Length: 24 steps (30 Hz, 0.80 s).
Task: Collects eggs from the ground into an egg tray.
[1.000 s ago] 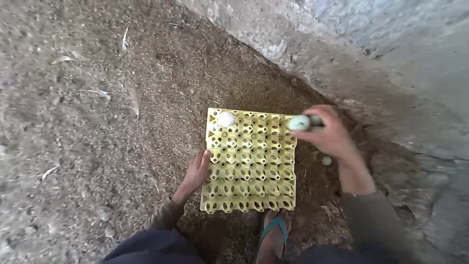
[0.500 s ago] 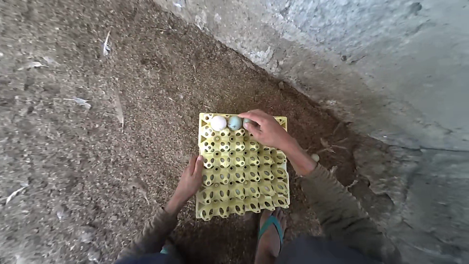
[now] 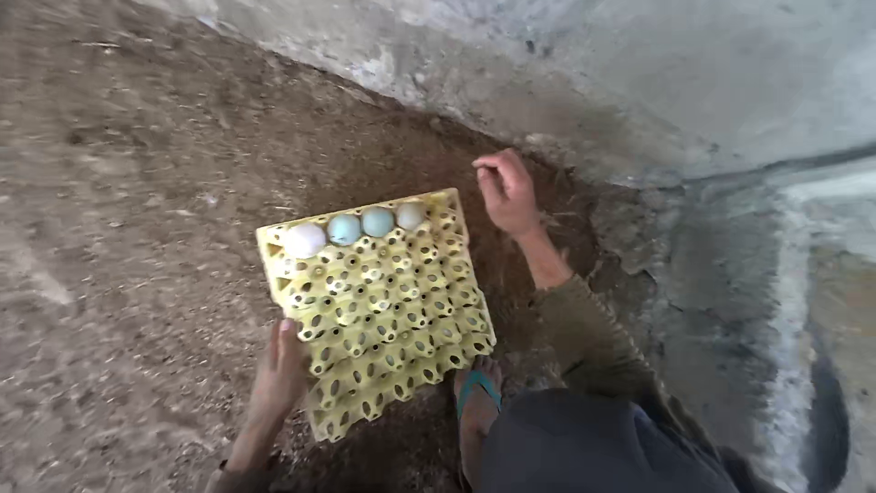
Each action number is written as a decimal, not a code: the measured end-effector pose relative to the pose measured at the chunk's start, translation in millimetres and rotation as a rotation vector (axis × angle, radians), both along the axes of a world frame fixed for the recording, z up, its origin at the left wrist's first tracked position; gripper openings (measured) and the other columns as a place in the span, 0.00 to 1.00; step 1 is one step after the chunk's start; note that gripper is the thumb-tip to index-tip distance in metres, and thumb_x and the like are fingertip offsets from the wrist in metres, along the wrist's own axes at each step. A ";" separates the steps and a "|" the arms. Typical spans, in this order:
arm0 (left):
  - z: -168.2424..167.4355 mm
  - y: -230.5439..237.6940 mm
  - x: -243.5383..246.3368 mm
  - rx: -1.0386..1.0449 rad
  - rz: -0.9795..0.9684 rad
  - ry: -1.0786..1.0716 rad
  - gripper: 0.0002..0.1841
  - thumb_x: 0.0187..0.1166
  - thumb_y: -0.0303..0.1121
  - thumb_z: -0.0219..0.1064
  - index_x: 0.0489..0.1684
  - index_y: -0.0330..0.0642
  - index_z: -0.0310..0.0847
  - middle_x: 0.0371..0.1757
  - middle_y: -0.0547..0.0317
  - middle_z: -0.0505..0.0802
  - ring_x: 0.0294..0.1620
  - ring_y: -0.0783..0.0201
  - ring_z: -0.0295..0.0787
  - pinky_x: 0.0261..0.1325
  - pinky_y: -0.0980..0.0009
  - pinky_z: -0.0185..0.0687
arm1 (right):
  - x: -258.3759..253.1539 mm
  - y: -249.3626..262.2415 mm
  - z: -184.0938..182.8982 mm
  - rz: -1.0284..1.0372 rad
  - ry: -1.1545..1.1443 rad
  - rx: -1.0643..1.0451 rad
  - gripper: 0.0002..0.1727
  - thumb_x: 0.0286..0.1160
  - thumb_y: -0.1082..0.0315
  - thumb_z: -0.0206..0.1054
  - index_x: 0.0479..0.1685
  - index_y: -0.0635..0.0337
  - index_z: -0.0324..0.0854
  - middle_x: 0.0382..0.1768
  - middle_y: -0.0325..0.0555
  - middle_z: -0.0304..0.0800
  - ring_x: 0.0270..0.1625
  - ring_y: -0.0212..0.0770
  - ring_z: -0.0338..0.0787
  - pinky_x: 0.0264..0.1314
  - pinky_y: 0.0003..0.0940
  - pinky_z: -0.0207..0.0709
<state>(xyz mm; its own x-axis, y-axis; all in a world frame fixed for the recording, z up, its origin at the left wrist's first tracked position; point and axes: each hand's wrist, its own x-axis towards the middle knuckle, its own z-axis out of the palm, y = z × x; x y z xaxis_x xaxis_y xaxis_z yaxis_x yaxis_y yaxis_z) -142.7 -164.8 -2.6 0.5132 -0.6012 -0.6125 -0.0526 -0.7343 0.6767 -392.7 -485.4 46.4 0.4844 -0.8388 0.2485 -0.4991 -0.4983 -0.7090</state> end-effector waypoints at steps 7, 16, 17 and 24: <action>-6.0 0.1 -1.0 0.017 0.020 -0.005 0.37 0.92 0.58 0.28 0.88 0.38 0.57 0.73 0.38 0.81 0.69 0.59 0.82 0.71 0.52 0.78 | -186.0 -23.0 -94.0 -0.433 0.692 0.755 0.21 0.84 0.64 0.63 0.72 0.63 0.80 0.66 0.68 0.85 0.69 0.68 0.84 0.71 0.72 0.74; 0.6 0.7 -1.2 0.003 0.028 0.008 0.36 0.93 0.55 0.26 0.88 0.37 0.55 0.74 0.43 0.79 0.69 0.70 0.80 0.72 0.63 0.77 | -180.7 4.3 -148.0 -0.516 0.582 0.979 0.30 0.85 0.52 0.64 0.79 0.61 0.74 0.71 0.69 0.81 0.74 0.65 0.81 0.76 0.65 0.72; -0.4 1.7 0.0 -0.007 0.025 0.009 0.36 0.93 0.55 0.26 0.88 0.37 0.55 0.74 0.44 0.79 0.69 0.71 0.80 0.72 0.65 0.78 | -181.4 7.0 -144.8 -0.487 0.555 1.012 0.29 0.83 0.53 0.66 0.76 0.62 0.76 0.69 0.67 0.83 0.72 0.63 0.83 0.75 0.63 0.73; 1.7 1.9 2.6 -0.016 0.031 0.018 0.36 0.93 0.55 0.27 0.87 0.36 0.56 0.72 0.46 0.80 0.67 0.73 0.80 0.71 0.66 0.78 | -183.0 25.9 -81.0 0.075 0.725 1.076 0.25 0.76 0.60 0.74 0.72 0.57 0.80 0.66 0.62 0.85 0.67 0.58 0.85 0.72 0.63 0.74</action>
